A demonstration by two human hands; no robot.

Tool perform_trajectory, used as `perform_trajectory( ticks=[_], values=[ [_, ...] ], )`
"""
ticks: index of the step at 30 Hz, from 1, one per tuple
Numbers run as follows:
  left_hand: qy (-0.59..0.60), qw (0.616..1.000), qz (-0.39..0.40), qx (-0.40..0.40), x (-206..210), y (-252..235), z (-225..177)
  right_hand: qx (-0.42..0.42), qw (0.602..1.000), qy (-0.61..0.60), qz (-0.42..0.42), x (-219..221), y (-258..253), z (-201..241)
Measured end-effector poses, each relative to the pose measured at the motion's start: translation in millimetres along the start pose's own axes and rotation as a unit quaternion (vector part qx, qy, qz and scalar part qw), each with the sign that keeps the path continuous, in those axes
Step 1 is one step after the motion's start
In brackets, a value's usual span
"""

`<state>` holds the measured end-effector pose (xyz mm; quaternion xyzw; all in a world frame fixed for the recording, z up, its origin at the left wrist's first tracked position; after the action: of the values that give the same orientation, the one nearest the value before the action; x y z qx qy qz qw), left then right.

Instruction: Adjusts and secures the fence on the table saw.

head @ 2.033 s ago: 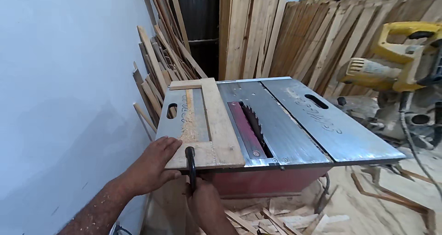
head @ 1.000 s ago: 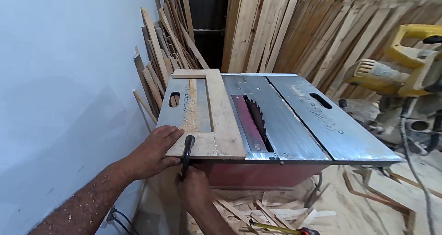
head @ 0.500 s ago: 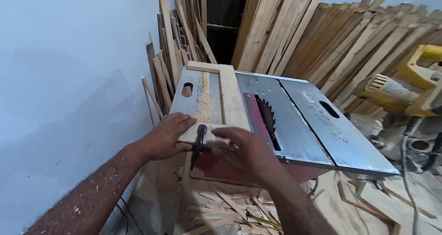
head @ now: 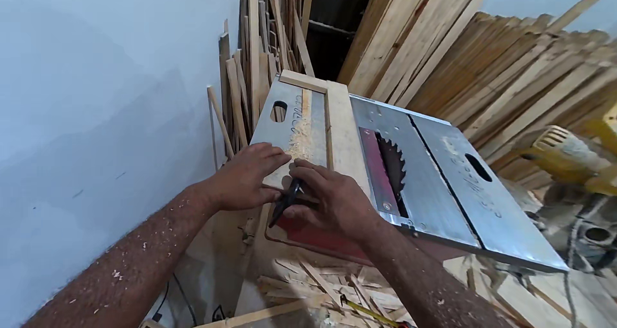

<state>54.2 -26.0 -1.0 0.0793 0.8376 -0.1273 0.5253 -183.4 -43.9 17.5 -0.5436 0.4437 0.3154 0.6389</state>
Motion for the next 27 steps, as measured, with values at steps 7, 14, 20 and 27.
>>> perform_trajectory(
  ticks=[7, 14, 20, 27],
  values=[
    [0.457, 0.868, -0.187, -0.06, 20.8, 37.3, 18.4, 0.002, 1.0, 0.001, -0.001, 0.5, 0.9, -2.7],
    [0.531, 0.749, -0.167, -0.36, 146.6, 74.3, 2.2, 0.005, 1.0, -0.016, -0.005, -1.6, 1.6, -4.9],
    [0.465, 0.852, -0.123, -0.206, 142.1, 63.1, -35.8, 0.03, 0.996, -0.087, 0.006, -5.7, 2.4, -8.6],
    [0.406, 0.877, -0.172, -0.191, 129.2, 47.3, -49.6, 0.043, 0.988, -0.144, -0.015, -6.9, 3.9, -11.8]
  ],
)
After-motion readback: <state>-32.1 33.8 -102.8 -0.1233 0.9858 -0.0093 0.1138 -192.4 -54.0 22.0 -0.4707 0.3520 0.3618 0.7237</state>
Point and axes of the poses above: each hand's wrist, its own y-axis away from the middle knuckle, its own x-axis out of the palm, z = x × y, the point moved 1 cm from there along -y, towards the middle knuckle, and after that the axes turned 15 degrees about -x, right-handed, at the moved point
